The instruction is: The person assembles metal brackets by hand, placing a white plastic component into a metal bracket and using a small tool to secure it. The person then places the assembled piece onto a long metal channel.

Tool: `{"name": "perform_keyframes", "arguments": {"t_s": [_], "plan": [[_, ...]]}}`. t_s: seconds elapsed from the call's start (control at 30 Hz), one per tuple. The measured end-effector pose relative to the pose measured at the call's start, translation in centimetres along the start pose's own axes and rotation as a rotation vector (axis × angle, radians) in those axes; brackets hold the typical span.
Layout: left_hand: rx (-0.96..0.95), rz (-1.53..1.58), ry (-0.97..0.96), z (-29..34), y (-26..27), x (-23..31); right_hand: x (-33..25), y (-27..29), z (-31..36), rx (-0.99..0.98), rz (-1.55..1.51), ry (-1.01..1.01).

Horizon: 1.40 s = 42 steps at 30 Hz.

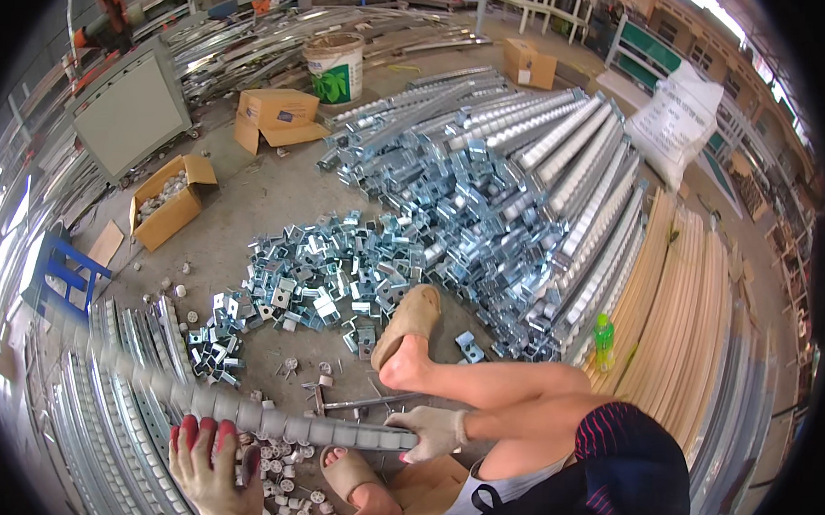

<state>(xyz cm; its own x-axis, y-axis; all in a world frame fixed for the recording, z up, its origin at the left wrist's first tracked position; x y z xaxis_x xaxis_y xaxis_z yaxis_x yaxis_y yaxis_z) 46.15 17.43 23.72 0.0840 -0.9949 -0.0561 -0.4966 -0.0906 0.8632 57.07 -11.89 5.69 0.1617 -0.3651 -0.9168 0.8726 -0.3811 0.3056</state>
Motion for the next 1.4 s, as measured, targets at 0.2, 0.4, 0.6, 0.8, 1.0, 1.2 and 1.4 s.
{"name": "perform_keyframes", "arguments": {"t_s": [0.2,0.4,0.6,0.8,1.0,1.2,1.4], "plan": [[-0.106,0.262,0.215,5.7,-5.2,-2.7,-4.7,7.4,2.0,0.633,-0.645,-0.015],[-0.367,0.058,0.777,19.0,-11.7,-12.0,-6.6,22.7,-2.7,1.165,-0.668,0.067],[-0.458,-0.122,0.88,27.3,-15.8,-12.8,-1.6,39.5,0.4,1.564,-0.386,-0.027],[-0.565,-0.129,1.078,29.7,-15.9,-12.9,-10.7,42.7,3.7,1.567,-0.041,-0.245],[-0.593,-0.208,1.089,31.3,-18.7,-14.9,-12.2,42.9,5.4,1.572,0.351,-0.059],[-0.643,-0.149,1.153,27.7,-18.8,-14.6,0.5,32.5,3.5,1.348,0.147,0.09],[-0.574,-0.274,1.239,27.7,-20.8,-15.9,5.6,17.5,-3.3,0.884,0.389,0.13]]}}
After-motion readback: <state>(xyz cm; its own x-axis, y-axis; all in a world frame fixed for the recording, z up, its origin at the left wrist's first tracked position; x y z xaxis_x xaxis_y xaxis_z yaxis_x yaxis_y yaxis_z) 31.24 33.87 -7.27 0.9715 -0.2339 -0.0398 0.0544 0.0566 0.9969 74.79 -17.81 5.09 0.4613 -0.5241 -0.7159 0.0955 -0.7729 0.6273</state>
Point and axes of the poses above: each hand's wrist, its own z-axis away from the middle knuckle, its own y-axis out of the back of the hand, x = y × z, the point moved 2 cm from there along -z, towards the middle knuckle, and after that the axes turned 4 degrees about -z, right-handed, at the moved point
